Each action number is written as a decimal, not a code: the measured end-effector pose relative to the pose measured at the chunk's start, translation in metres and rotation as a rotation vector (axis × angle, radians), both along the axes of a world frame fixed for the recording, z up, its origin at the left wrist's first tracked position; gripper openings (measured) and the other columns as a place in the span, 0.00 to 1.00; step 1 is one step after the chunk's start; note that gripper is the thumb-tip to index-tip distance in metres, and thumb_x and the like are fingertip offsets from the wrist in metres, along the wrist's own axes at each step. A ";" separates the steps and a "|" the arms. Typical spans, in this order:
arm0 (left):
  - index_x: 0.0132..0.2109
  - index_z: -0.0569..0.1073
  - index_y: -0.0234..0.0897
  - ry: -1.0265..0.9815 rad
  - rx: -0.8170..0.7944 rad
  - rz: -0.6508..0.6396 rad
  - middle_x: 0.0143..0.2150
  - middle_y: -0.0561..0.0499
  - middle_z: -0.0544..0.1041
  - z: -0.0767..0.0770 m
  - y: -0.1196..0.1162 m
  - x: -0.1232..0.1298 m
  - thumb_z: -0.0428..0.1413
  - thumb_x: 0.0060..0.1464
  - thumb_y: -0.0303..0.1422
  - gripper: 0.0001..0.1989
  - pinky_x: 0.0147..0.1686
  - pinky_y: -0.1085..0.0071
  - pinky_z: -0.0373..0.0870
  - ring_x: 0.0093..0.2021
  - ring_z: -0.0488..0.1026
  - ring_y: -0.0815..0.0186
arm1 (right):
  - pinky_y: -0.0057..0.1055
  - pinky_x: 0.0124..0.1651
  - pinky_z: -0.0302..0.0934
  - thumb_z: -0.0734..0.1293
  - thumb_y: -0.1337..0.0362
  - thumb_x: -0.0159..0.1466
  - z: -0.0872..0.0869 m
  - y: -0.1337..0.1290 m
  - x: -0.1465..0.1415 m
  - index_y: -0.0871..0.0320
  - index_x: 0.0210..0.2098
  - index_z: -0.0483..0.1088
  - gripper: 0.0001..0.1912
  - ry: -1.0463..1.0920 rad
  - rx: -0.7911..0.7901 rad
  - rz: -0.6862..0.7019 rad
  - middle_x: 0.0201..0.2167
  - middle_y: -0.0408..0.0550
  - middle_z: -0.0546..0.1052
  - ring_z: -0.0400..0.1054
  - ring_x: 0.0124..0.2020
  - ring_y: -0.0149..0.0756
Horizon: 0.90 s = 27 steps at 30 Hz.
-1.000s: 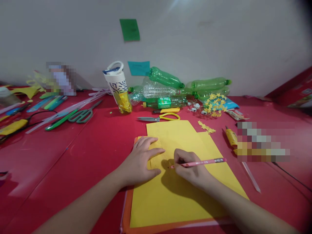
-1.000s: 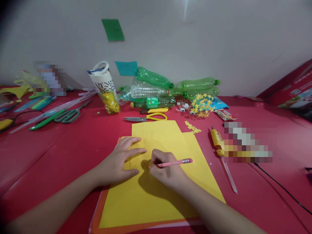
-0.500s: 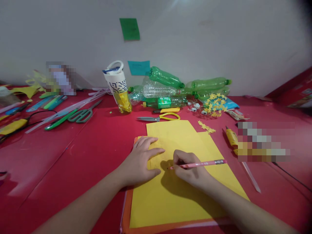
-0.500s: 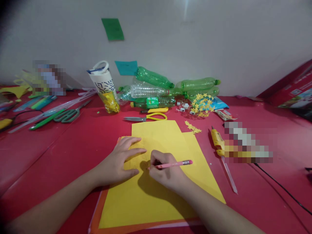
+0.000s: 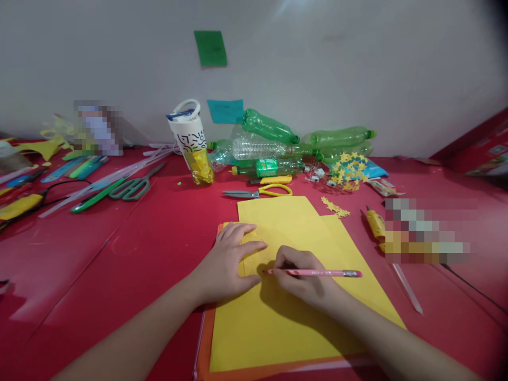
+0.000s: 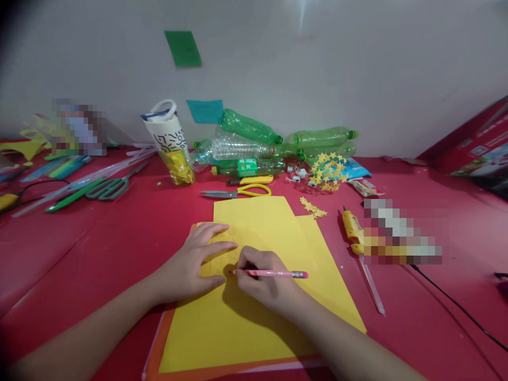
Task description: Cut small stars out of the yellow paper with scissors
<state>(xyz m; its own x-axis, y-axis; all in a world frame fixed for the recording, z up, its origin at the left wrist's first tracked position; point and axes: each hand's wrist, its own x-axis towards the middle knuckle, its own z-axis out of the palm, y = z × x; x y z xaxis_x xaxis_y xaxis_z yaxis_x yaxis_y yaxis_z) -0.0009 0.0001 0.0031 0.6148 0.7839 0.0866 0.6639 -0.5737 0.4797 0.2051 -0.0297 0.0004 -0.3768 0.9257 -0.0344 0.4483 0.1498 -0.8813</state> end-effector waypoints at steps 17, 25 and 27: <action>0.55 0.69 0.46 -0.005 -0.018 -0.004 0.63 0.44 0.55 -0.003 0.001 -0.001 0.59 0.46 0.41 0.27 0.59 0.49 0.49 0.62 0.49 0.50 | 0.21 0.20 0.45 0.60 0.73 0.52 -0.005 0.000 0.002 0.57 0.22 0.59 0.07 -0.015 0.065 -0.110 0.16 0.35 0.62 0.52 0.18 0.25; 0.55 0.68 0.47 -0.003 -0.026 0.001 0.63 0.44 0.55 -0.001 -0.001 -0.001 0.60 0.46 0.41 0.27 0.59 0.49 0.49 0.62 0.50 0.50 | 0.22 0.20 0.44 0.60 0.72 0.52 -0.007 0.001 0.004 0.56 0.22 0.56 0.08 -0.009 0.030 -0.153 0.16 0.35 0.60 0.50 0.19 0.25; 0.55 0.69 0.47 0.001 -0.029 0.002 0.63 0.44 0.55 -0.001 -0.001 -0.001 0.60 0.45 0.41 0.27 0.59 0.49 0.49 0.62 0.50 0.50 | 0.22 0.20 0.44 0.60 0.72 0.52 -0.007 0.000 0.004 0.56 0.22 0.56 0.07 -0.002 0.026 -0.149 0.16 0.35 0.59 0.50 0.18 0.25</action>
